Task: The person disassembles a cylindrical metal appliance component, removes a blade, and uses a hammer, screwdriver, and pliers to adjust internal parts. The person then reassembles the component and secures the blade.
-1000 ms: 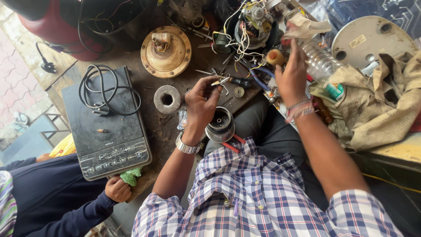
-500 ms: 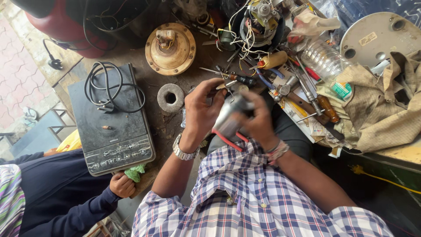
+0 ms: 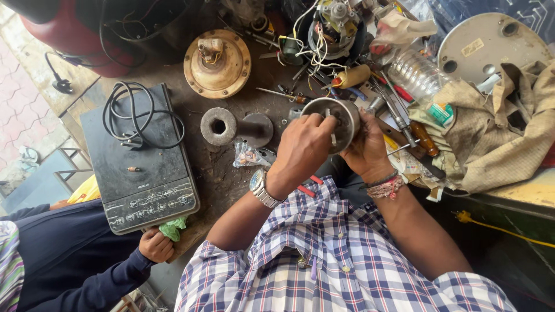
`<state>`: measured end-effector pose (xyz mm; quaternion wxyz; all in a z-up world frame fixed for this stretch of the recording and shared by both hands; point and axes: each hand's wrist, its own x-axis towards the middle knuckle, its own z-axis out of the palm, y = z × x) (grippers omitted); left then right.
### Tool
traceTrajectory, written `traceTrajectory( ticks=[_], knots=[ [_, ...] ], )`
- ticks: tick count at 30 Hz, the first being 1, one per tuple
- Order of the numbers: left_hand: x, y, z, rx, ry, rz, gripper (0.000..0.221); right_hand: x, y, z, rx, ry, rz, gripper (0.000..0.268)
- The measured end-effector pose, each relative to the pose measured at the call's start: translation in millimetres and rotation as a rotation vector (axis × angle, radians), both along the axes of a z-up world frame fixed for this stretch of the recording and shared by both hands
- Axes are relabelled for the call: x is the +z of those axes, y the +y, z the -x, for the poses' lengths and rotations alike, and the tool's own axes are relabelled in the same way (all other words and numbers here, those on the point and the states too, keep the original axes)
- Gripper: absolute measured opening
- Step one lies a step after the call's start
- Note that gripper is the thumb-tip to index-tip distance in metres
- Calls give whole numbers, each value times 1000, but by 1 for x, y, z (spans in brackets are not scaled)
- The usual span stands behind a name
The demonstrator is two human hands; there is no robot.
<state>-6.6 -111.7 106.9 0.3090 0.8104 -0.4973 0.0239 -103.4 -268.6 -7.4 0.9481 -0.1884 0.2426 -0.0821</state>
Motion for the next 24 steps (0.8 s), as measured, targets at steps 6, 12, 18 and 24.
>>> traceTrajectory(
  ticks=[6,12,18,24],
  knots=[
    [-12,1,1,61,-10,-50,16,7,9,-3,-14,15,67,44],
    [-33,16,-11,95,341,74,30,26,22,3,-35,-11,323,74],
    [-94,33,-17,9,1161,463,24,41,38,7,-56,-195,883,95],
    [-122,50,-15,-138,1851,775,33,79,40,15,111,-117,1773,95]
  ],
)
